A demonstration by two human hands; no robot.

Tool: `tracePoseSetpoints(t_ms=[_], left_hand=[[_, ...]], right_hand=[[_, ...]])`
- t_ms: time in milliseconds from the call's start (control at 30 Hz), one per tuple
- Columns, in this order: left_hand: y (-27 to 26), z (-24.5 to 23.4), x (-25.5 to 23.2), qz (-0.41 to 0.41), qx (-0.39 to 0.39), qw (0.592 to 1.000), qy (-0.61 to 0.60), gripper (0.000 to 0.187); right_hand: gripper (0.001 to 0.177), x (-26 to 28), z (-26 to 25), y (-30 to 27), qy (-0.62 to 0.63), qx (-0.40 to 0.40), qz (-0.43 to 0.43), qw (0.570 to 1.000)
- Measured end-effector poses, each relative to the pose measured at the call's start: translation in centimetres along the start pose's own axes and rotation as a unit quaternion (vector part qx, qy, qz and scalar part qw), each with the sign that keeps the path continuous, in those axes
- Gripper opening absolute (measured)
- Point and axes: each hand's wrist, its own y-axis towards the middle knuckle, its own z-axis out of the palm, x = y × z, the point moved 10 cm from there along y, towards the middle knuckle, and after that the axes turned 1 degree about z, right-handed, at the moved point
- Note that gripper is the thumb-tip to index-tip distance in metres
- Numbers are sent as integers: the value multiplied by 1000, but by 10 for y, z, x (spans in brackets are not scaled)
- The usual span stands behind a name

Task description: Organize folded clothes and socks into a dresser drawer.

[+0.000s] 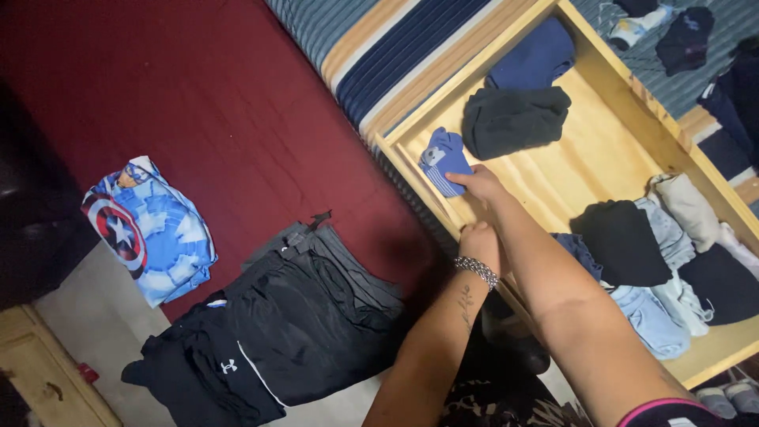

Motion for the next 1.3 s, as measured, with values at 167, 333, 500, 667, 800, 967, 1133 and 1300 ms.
tracePoseSetpoints(t_ms=[167,333,500,667,800,967,1133,1300], left_hand=[[-3,-2,5,-10,-37,999,-18,11],[-7,-59,-13,-14,23,997,-75,14],[-9,-81,-13,-62,19,991,-115,31],[44,-12,-58,-12,-96,613,-784,56],[49,-9,-140,-61,52,359,-930,69],[20,-24,-198,-3,157,348,-924,48],[-2,-4,-210,-26,93,407,-908,39],[-13,-9,-223,-10,137,302,-943,57]], right_hand=[[54,19,-5,-28,45,12,-63,997],[41,54,-59,-92,132,-73,-207,967],[61,116,-137,-264,-40,-304,-328,894],[57,101,-174,-352,-125,-414,-365,825],[44,48,-200,-375,41,-430,-268,861],[37,5,-237,-364,187,-304,-264,896],[52,39,-239,-460,-127,-547,-299,771],[68,55,-215,-473,-214,-420,-385,793]])
